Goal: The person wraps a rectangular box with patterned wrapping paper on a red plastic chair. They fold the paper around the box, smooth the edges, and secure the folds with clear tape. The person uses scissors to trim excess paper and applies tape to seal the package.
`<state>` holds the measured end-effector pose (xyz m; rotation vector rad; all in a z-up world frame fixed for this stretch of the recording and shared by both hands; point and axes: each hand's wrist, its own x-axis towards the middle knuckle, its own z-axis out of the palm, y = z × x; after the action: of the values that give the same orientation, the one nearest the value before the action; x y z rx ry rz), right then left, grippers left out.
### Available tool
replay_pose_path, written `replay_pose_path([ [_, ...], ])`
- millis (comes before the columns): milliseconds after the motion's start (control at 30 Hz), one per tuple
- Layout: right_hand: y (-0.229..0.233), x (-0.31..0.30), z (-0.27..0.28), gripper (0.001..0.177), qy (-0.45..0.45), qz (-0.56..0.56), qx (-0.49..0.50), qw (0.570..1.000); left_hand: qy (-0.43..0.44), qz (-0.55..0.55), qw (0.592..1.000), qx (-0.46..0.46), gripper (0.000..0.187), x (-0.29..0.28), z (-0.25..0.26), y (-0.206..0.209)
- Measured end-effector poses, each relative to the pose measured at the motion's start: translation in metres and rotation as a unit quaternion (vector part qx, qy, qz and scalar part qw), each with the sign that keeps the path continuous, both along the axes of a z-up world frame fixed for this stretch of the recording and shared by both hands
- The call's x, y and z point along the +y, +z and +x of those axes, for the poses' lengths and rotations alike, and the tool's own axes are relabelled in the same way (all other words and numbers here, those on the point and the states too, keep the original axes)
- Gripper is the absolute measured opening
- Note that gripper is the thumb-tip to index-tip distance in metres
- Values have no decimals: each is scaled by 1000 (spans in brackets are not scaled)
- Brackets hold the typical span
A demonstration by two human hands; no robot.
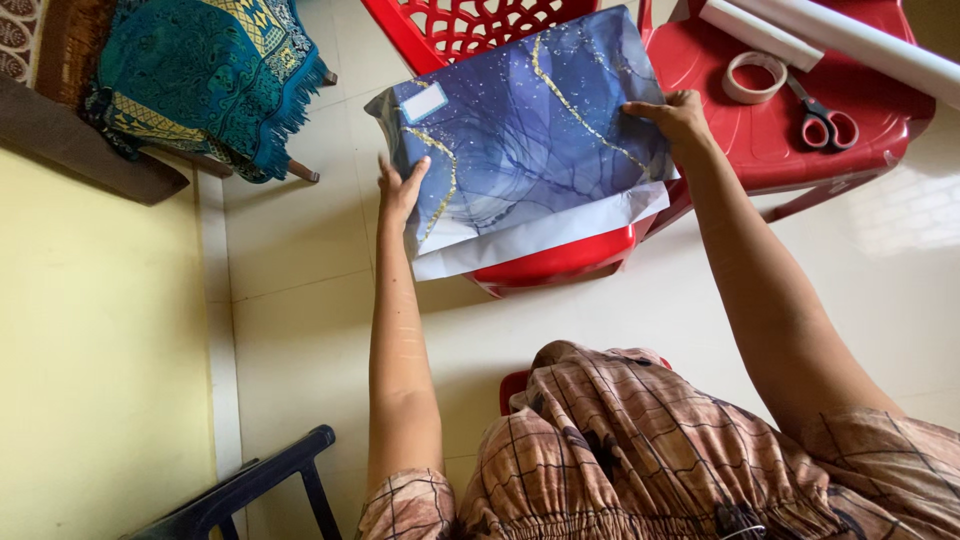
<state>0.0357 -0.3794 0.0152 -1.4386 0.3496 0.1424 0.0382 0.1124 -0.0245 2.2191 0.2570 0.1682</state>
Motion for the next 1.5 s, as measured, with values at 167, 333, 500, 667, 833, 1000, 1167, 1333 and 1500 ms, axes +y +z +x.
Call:
replay_pose_path([
  [167,-4,1,1,29,11,8,6,1000,-7,-288,946,152,82,9,-9,18],
  [333,-14,9,-9,26,26,68,-8,997,17,-283,937,205,82,19,-12,30],
  [500,-14,14,-14,23,15,64,25,998,0,-351,909,224,86,33,-17,38],
  [667,-17,7,-14,21,9,94,48,994,13,-269,946,178,83,18,-18,44],
  [833,-30,-3,-10,20,8,173,52,984,37,-286,942,170,81,5,-20,52],
  [1000,-44,-16,-3,22,30,201,50,978,-4,-327,939,109,79,9,-30,40],
  [1167,-64,-51,10,27,78,125,72,986,49,-278,939,197,78,32,-21,26],
  [1333,-62,-57,82,30,43,58,126,989,15,-187,956,226,77,38,3,26],
  [1500,-52,-24,147,35,33,19,152,988,-2,-320,929,184,76,38,-4,19],
])
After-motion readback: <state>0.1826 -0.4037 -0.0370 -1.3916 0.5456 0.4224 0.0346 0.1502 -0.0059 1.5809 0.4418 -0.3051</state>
